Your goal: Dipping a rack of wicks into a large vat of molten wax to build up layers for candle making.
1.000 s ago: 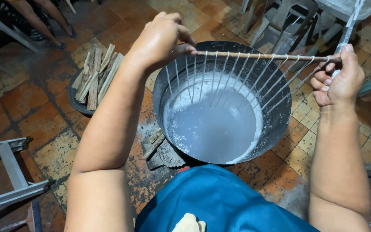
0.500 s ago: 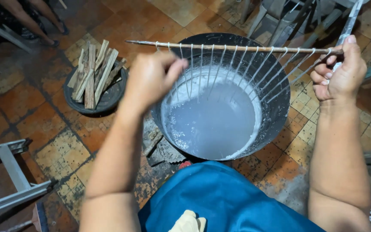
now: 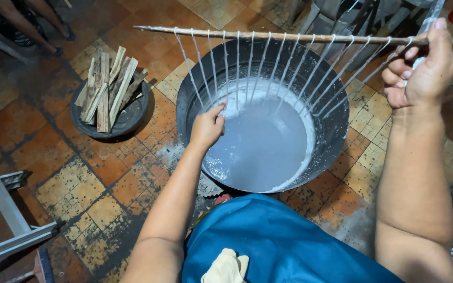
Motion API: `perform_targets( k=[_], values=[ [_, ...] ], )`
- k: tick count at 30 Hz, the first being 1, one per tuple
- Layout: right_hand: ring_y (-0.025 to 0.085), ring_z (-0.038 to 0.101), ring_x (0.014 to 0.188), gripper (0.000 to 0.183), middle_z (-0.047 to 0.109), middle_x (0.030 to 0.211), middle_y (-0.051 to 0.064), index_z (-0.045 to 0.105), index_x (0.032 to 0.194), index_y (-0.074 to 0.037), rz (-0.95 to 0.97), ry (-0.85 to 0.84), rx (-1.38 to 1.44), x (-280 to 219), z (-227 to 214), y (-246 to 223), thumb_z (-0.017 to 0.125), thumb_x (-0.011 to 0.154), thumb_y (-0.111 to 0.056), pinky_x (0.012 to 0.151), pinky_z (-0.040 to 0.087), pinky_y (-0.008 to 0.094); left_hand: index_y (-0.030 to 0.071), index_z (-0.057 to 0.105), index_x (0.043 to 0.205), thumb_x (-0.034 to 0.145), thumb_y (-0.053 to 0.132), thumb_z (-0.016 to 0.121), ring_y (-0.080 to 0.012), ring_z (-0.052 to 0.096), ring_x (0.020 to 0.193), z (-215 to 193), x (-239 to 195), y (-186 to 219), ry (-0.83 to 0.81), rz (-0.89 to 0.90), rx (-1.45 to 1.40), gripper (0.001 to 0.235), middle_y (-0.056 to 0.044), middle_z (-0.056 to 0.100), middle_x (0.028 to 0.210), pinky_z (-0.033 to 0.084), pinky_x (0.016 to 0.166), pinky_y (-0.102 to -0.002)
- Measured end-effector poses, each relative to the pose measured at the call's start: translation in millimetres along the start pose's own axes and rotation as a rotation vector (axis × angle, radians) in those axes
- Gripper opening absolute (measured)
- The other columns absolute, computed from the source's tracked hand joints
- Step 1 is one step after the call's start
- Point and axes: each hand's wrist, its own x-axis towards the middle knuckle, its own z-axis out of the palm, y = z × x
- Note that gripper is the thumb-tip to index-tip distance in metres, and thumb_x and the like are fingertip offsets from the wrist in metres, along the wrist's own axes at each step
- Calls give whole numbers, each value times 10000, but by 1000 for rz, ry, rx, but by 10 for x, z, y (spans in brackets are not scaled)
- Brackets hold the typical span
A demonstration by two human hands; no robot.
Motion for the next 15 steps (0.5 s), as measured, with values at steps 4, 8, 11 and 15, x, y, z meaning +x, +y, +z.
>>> perform_targets(
  k=[4, 8, 11, 15],
  values=[
    [34, 331, 427, 450, 423, 613, -26, 521, 742, -133, 17, -12, -5, -5, 40, -52, 689, 927, -507, 358, 196, 202, 241, 574, 1514, 1019, 241, 476, -153, 632, 607, 126, 6, -184, -81, -87, -47, 504, -5, 712, 629, 497, 671, -337],
    [38, 336, 431, 462, 428, 615, -1, 506, 720, -124, 5, -4, -3, -9, 74, -68, 685, 917, -502, 361, 184, 200, 159, 593, 1471, 1029, 275, 494, -194, 717, 913, 37, -73, -93, -300, -181, 129, 467, -29, 775, 758, 516, 920, -419],
    [41, 330, 431, 449, 443, 633, 4, 509, 726, -118, 15, 11, 18, -1, 92, -54, 682, 909, -489, 369, 173, 197, 157, 598, 1459, 1035, 305, 516, -187, 749, 1003, -188, -261, 320, -366, -90, 171, 457, -38, 802, 803, 507, 1002, -427],
    [38, 341, 442, 429, 461, 655, -6, 509, 753, -123, 17, 6, 25, -40, 67, -34, 688, 924, -472, 369, 184, 194, 248, 393, 1595, 1028, 206, 489, -137, 668, 647, -495, -551, 1024, -129, 339, -27, 577, 34, 767, 704, 504, 670, -326]
  ],
)
